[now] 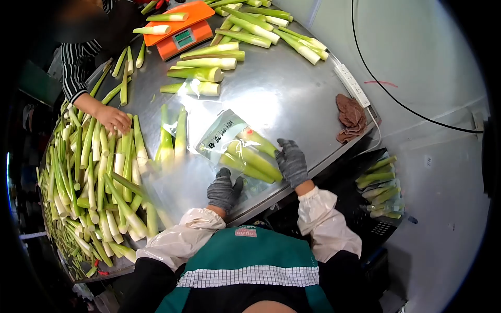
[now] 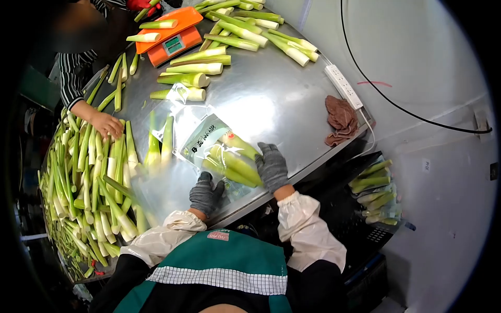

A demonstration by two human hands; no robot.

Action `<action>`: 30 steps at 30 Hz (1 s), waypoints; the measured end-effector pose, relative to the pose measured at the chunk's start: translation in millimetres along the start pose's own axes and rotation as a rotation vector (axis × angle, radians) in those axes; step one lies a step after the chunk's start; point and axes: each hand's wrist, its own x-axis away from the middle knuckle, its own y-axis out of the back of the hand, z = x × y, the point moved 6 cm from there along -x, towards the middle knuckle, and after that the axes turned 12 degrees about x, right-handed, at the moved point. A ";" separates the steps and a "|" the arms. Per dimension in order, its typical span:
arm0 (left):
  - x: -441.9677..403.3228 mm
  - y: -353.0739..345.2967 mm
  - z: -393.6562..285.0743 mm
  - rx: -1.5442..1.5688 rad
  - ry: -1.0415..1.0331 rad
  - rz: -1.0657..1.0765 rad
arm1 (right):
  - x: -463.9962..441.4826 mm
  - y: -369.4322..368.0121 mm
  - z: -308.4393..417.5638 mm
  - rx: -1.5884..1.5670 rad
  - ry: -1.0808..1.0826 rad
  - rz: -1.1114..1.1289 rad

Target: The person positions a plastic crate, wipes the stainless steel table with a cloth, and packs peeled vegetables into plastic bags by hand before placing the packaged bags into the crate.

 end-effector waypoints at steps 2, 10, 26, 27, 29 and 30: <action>-0.9 -1.8 -3.8 -0.027 -0.059 -0.050 | -16.2 0.6 11.9 0.232 0.294 -0.020; -6.5 -8.1 -7.5 0.010 0.044 -0.071 | -68.1 -27.6 6.9 0.156 -0.078 0.479; -4.6 18.3 -22.2 0.135 -0.180 -0.247 | -59.2 -24.8 36.3 0.180 0.496 0.425; -2.1 34.5 -30.3 0.150 -0.196 -0.230 | -52.0 -15.9 49.6 0.369 0.653 0.439; 2.9 74.9 -57.1 0.097 -0.305 -0.230 | -59.0 -1.2 43.9 -0.175 0.628 0.500; 4.6 95.3 -72.0 0.064 -0.326 -0.211 | -55.1 14.2 53.4 -0.544 0.182 0.804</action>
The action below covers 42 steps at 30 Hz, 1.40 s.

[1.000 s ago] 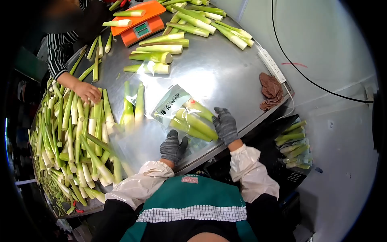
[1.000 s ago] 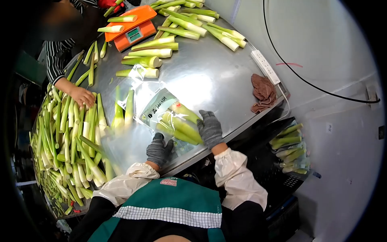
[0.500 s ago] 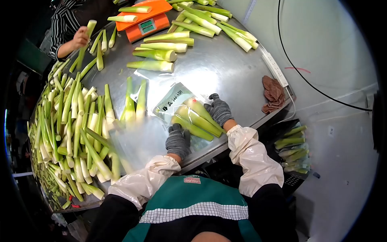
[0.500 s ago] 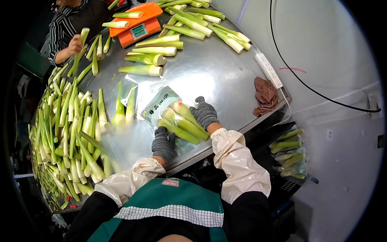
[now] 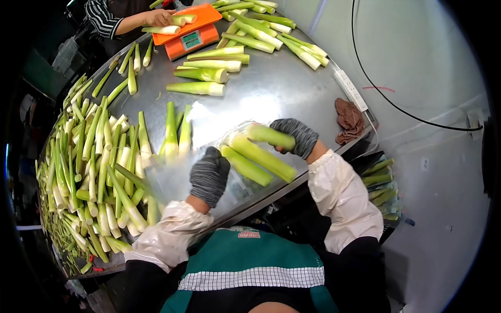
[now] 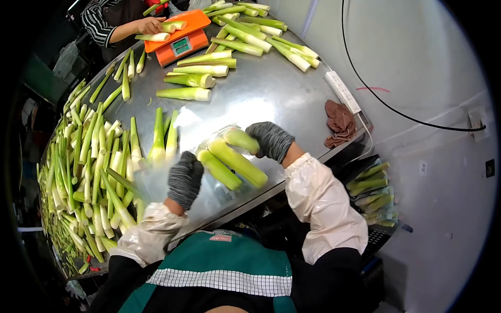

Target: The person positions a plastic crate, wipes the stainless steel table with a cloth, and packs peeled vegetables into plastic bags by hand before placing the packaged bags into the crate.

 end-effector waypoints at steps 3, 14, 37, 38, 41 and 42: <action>-22.0 53.3 -38.5 0.245 -0.025 0.068 | 40.4 12.7 64.6 -0.669 -0.263 -0.117; -88.2 107.9 -135.2 0.295 -0.238 0.321 | 101.5 44.1 152.5 -0.727 -0.202 -0.438; -52.3 5.6 -327.7 0.541 -0.720 1.163 | 293.4 54.3 167.4 0.756 0.340 -0.933; -44.4 -1.8 -340.8 0.584 -0.727 1.219 | 304.6 52.3 167.8 0.721 0.374 -0.908; -20.9 -30.6 -371.8 0.644 -0.712 1.330 | 347.4 49.0 162.6 0.448 0.476 -0.747; -12.8 -42.6 -379.2 0.645 -0.684 1.349 | 374.0 42.2 167.2 0.894 0.380 -0.839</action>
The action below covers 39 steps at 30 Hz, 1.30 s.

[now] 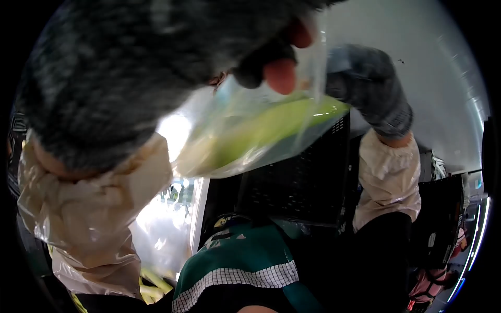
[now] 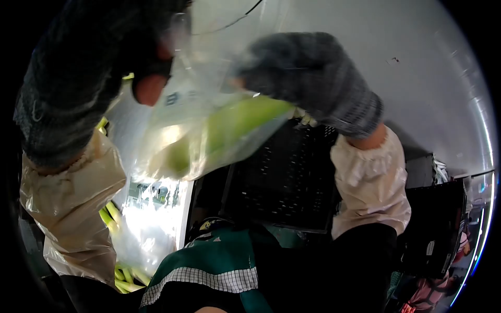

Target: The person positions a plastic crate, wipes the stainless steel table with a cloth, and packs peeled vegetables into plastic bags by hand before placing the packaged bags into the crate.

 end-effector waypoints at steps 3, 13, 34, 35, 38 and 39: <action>-33.3 -27.7 18.1 0.081 0.096 -0.036 | 34.4 38.4 -2.0 -0.010 -0.694 -0.034; -185.6 -74.3 247.8 -0.534 0.171 0.194 | 163.8 -29.9 -198.0 0.466 -1.007 0.251; -145.7 -129.7 431.5 -0.636 0.255 0.350 | 201.5 -163.0 -379.2 0.757 -1.088 0.065; -146.5 -145.7 441.4 -0.631 0.259 0.343 | 197.0 -155.3 -370.7 0.755 -1.082 0.071; -141.0 -206.0 508.7 -0.502 0.367 0.550 | 191.0 -125.6 -337.8 0.643 -1.227 -0.117; -134.1 -232.2 566.1 -0.550 -0.199 0.478 | 196.8 -117.6 -332.0 0.608 -1.208 -0.354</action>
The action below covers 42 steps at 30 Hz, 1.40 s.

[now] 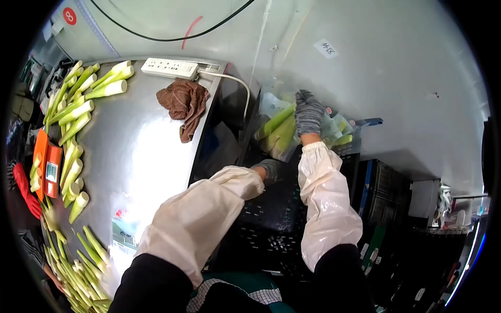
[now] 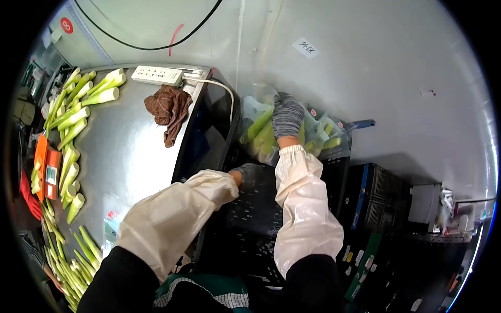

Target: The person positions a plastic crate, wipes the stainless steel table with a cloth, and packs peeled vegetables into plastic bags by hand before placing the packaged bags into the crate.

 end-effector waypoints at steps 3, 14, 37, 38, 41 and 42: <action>-10.7 -8.5 37.4 0.374 0.344 -0.017 | 13.1 -4.4 -14.9 -0.092 -0.070 -0.165; -16.4 1.9 62.3 0.728 0.872 -0.132 | 15.4 6.7 24.8 -0.141 0.055 0.045; 239.9 192.4 -186.5 0.479 0.669 -1.023 | 218.3 -240.2 -139.8 -1.370 -0.727 0.861; 278.3 193.4 -198.8 0.446 0.893 -0.988 | 212.9 -206.3 -127.4 -1.478 -0.748 0.774; 384.8 173.9 -232.4 0.184 1.204 -1.115 | 195.6 -81.0 -45.1 -1.548 -0.472 0.224; 414.8 154.8 -238.7 0.007 1.292 -1.083 | 198.6 -35.9 7.4 -1.250 -0.162 -0.016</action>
